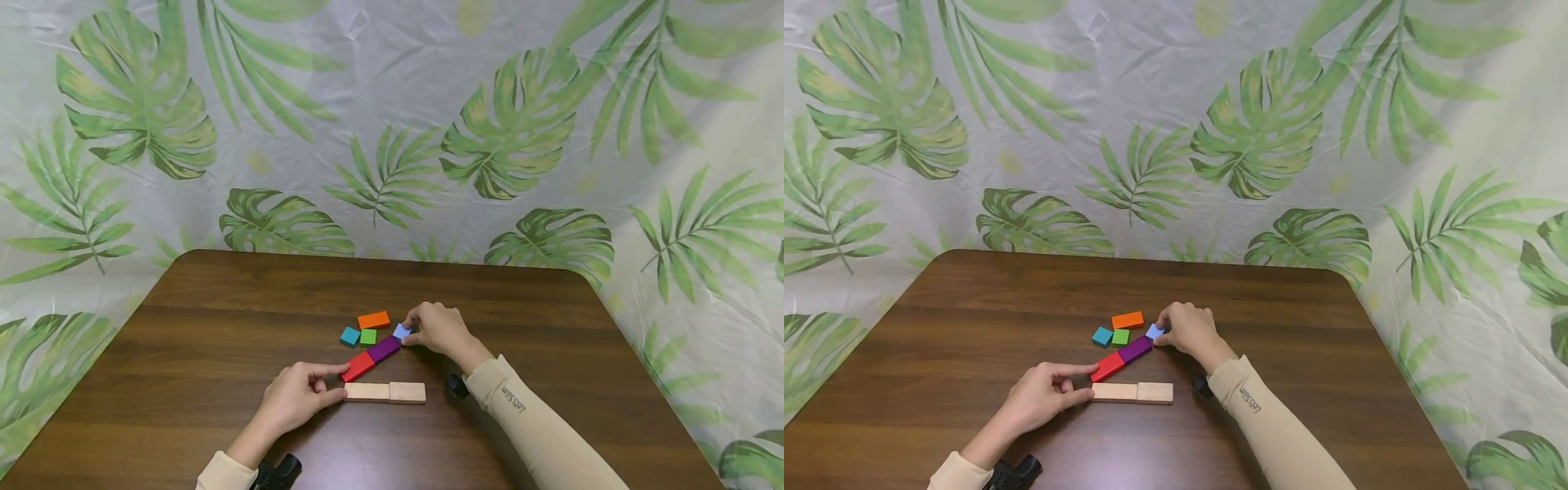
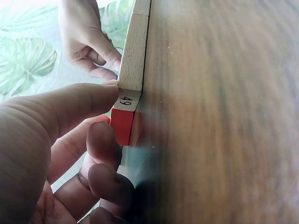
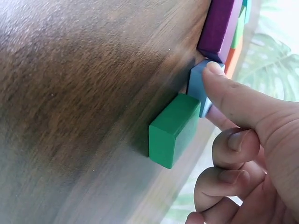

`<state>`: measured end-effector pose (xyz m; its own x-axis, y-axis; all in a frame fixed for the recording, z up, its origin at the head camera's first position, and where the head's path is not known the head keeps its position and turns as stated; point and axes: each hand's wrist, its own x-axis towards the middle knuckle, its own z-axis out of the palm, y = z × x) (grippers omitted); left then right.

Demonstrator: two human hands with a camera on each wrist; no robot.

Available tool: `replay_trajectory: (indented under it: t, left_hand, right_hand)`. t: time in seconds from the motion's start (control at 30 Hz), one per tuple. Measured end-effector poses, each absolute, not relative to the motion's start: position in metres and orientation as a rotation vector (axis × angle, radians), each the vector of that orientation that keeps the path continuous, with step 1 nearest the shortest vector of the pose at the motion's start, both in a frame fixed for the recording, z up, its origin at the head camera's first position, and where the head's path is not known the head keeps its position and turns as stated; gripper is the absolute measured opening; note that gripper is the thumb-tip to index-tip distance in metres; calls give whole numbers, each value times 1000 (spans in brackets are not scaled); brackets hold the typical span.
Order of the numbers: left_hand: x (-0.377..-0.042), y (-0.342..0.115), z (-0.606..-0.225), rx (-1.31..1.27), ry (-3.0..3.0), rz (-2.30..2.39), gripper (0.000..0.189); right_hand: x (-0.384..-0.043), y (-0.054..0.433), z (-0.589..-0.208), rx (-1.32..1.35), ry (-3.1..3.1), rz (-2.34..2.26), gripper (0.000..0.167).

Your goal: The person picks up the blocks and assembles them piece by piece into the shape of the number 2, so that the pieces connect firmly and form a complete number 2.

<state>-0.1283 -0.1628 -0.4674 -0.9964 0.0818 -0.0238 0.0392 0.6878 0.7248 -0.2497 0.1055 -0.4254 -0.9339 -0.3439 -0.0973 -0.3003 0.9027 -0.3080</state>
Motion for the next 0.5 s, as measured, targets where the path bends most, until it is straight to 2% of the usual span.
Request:
replay_trajectory:
  t: [0.5]
  left_hand:
    - [-129, -163, -468, 109, 2832, 1217, 35]
  right_hand:
    - [-250, 106, -426, -539, 2936, -355, 25]
